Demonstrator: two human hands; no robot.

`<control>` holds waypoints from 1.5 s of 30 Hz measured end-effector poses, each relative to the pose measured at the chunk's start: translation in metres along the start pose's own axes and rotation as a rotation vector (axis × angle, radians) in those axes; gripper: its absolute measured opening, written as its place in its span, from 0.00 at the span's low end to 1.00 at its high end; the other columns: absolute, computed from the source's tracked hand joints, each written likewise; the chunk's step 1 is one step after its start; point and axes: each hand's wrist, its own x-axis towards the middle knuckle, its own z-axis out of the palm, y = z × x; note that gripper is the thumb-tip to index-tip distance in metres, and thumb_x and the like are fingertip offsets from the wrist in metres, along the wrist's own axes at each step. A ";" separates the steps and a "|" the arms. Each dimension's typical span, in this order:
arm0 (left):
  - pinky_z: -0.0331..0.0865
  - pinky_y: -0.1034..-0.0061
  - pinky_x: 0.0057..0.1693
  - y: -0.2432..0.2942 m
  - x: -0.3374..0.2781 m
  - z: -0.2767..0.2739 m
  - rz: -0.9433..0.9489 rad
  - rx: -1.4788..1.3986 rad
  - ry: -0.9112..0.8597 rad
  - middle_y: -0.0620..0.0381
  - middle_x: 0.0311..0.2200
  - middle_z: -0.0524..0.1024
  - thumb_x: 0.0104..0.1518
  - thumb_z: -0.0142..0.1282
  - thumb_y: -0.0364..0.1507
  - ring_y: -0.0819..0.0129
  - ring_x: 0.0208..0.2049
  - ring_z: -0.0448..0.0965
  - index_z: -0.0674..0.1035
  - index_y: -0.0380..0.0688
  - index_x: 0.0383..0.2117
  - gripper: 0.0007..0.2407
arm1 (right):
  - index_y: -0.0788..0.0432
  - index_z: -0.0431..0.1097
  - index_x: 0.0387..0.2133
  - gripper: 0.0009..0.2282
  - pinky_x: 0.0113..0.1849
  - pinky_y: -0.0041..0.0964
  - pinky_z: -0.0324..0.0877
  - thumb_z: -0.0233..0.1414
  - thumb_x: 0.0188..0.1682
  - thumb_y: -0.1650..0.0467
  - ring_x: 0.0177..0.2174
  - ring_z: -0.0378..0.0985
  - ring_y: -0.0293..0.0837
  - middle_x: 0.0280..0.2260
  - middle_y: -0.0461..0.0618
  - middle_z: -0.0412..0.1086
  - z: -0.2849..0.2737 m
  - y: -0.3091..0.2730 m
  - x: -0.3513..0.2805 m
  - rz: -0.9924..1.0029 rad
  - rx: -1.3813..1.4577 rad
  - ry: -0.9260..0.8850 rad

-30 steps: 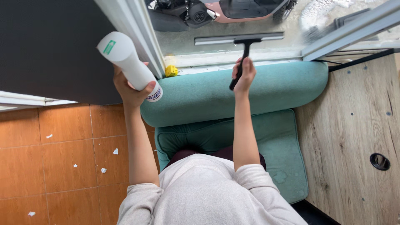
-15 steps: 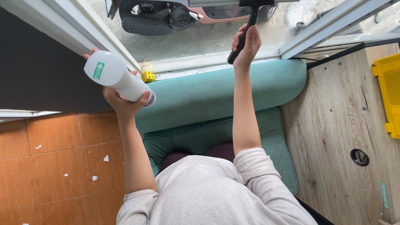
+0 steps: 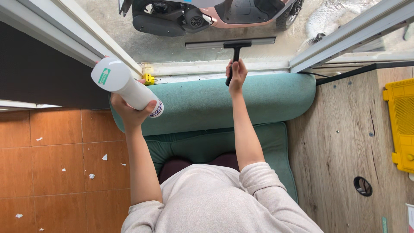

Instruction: The person sprays a liquid onto a window pane and wipes it with a squeegee, then puts the items away on a rolling cart and organizes several small containers.

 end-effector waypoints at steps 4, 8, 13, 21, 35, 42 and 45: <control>0.79 0.71 0.47 0.012 -0.006 0.009 -0.033 -0.018 0.005 0.53 0.33 0.81 0.49 0.66 0.55 0.63 0.36 0.84 0.82 0.36 0.38 0.29 | 0.59 0.67 0.33 0.18 0.23 0.27 0.57 0.51 0.59 0.56 0.19 0.61 0.32 0.19 0.42 0.62 -0.007 0.020 -0.025 0.141 0.023 0.027; 0.79 0.71 0.46 0.026 -0.016 0.027 -0.042 -0.069 0.020 0.53 0.33 0.81 0.49 0.67 0.54 0.64 0.35 0.83 0.82 0.34 0.40 0.30 | 0.60 0.68 0.31 0.17 0.19 0.27 0.55 0.49 0.58 0.58 0.15 0.59 0.32 0.17 0.42 0.62 -0.018 0.017 -0.051 0.401 -0.002 0.068; 0.78 0.72 0.44 0.045 -0.033 0.056 -0.062 -0.046 0.007 0.52 0.35 0.81 0.48 0.68 0.53 0.63 0.37 0.84 0.83 0.36 0.39 0.28 | 0.61 0.68 0.30 0.17 0.18 0.26 0.55 0.48 0.59 0.59 0.15 0.59 0.32 0.17 0.43 0.62 -0.055 -0.007 -0.065 0.415 0.018 0.083; 0.78 0.69 0.50 0.079 -0.037 0.128 -0.051 -0.193 0.007 0.37 0.63 0.69 0.47 0.69 0.55 0.59 0.48 0.82 0.83 0.34 0.36 0.30 | 0.62 0.67 0.35 0.17 0.22 0.29 0.59 0.47 0.61 0.58 0.18 0.62 0.35 0.20 0.46 0.63 -0.102 -0.103 0.001 0.176 0.082 0.052; 0.72 0.54 0.69 0.079 -0.046 0.211 -0.010 -0.118 -0.026 0.44 0.57 0.76 0.42 0.68 0.55 0.50 0.62 0.76 0.85 0.40 0.38 0.29 | 0.60 0.65 0.37 0.19 0.24 0.28 0.60 0.49 0.59 0.55 0.20 0.61 0.35 0.21 0.45 0.61 -0.154 -0.157 0.093 -0.019 0.102 -0.028; 0.73 0.56 0.66 0.088 -0.043 0.221 -0.013 -0.164 -0.028 0.42 0.58 0.73 0.45 0.69 0.55 0.47 0.66 0.67 0.83 0.39 0.41 0.30 | 0.58 0.65 0.33 0.19 0.21 0.28 0.60 0.48 0.59 0.54 0.17 0.62 0.35 0.18 0.44 0.61 -0.185 -0.079 0.053 0.050 0.077 -0.010; 0.78 0.58 0.63 0.085 -0.045 0.223 -0.061 -0.124 -0.046 0.44 0.52 0.77 0.42 0.69 0.54 0.49 0.60 0.76 0.84 0.39 0.39 0.30 | 0.59 0.65 0.33 0.19 0.22 0.27 0.59 0.49 0.59 0.55 0.18 0.62 0.34 0.19 0.44 0.61 -0.200 -0.051 0.029 0.130 0.110 -0.010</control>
